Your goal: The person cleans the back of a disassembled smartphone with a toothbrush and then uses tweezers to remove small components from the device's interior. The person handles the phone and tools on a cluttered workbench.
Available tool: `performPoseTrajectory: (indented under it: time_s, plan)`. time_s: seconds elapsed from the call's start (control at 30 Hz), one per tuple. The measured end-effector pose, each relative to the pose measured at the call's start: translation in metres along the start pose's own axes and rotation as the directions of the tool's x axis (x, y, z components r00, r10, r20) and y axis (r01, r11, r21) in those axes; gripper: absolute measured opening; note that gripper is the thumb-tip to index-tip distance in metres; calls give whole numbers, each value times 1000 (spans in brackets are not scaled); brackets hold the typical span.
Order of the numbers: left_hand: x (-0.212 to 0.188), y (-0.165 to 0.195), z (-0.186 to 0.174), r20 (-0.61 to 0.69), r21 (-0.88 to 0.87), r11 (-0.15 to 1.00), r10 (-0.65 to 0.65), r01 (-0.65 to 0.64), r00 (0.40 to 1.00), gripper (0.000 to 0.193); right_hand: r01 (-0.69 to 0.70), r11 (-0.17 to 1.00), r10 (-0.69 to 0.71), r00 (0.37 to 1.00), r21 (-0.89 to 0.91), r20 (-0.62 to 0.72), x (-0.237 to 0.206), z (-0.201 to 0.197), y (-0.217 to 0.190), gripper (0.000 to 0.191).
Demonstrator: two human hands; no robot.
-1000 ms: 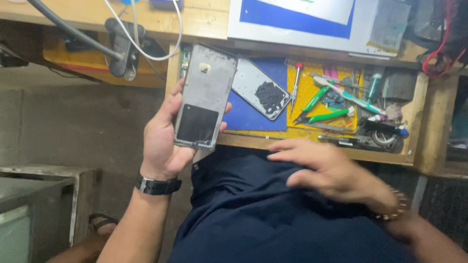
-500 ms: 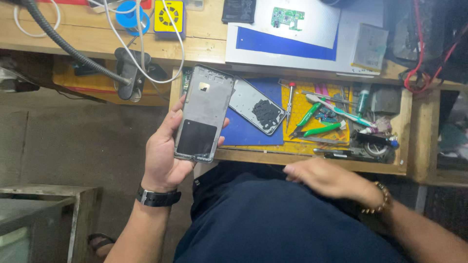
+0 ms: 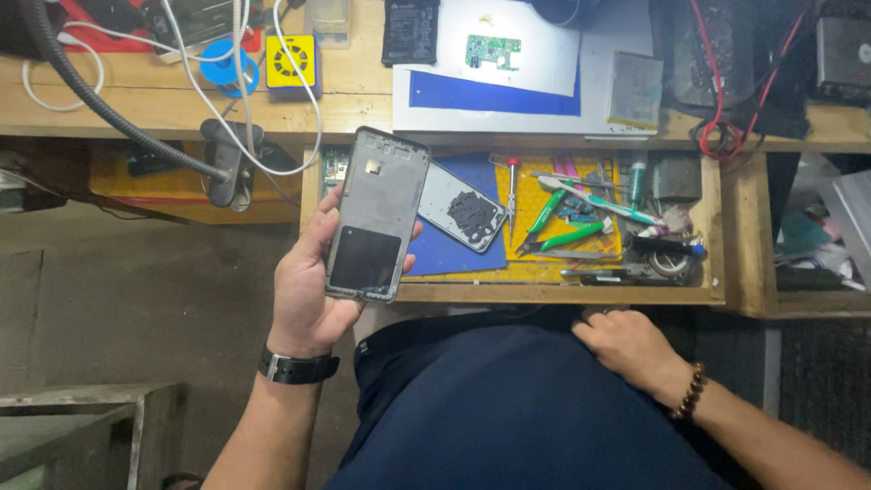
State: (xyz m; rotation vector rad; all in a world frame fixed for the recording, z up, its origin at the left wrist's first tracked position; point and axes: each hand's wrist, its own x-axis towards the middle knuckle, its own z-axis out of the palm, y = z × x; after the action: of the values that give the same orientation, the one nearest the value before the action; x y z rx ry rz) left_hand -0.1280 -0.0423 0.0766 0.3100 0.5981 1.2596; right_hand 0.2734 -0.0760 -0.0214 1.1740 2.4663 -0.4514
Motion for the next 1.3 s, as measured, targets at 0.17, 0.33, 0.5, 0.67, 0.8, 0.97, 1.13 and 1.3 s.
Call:
performPoseTrajectory:
  time_s: [0.17,0.33,0.5,0.67,0.8,0.97,1.13,1.3]
  plan:
    - [4,-5,1,20,-1,1000,12,-12,1000,49,125,687,-73,992,716,-104,18,-38,-16,28]
    - [11,-9,-1,23,-27,1000,-1,1,1000,48,578,238,-740,628,781,-240,59,-123,-81,49]
    - [17,-11,-9,18,-65,998,15,-14,1000,49,324,722,-490,863,612,121,43,-163,-88,49]
    - [30,-27,-15,-17,-96,995,-8,6,1000,46,590,541,-685,723,599,-92,43,-154,-76,46]
    - [43,-45,-11,29,-179,983,-27,32,999,50,317,645,-483,874,695,49,39,-158,-39,37]
    - [68,-53,-3,40,-188,982,-26,33,999,54,358,550,-95,924,755,-369,39,-155,25,35]
    - [82,-48,-1,29,-180,983,-27,32,999,52,-49,909,340,665,415,-665,45,-144,60,27]
    - [91,-47,1,21,-250,963,-96,98,995,58,21,874,367,626,486,-688,60,-134,66,24]
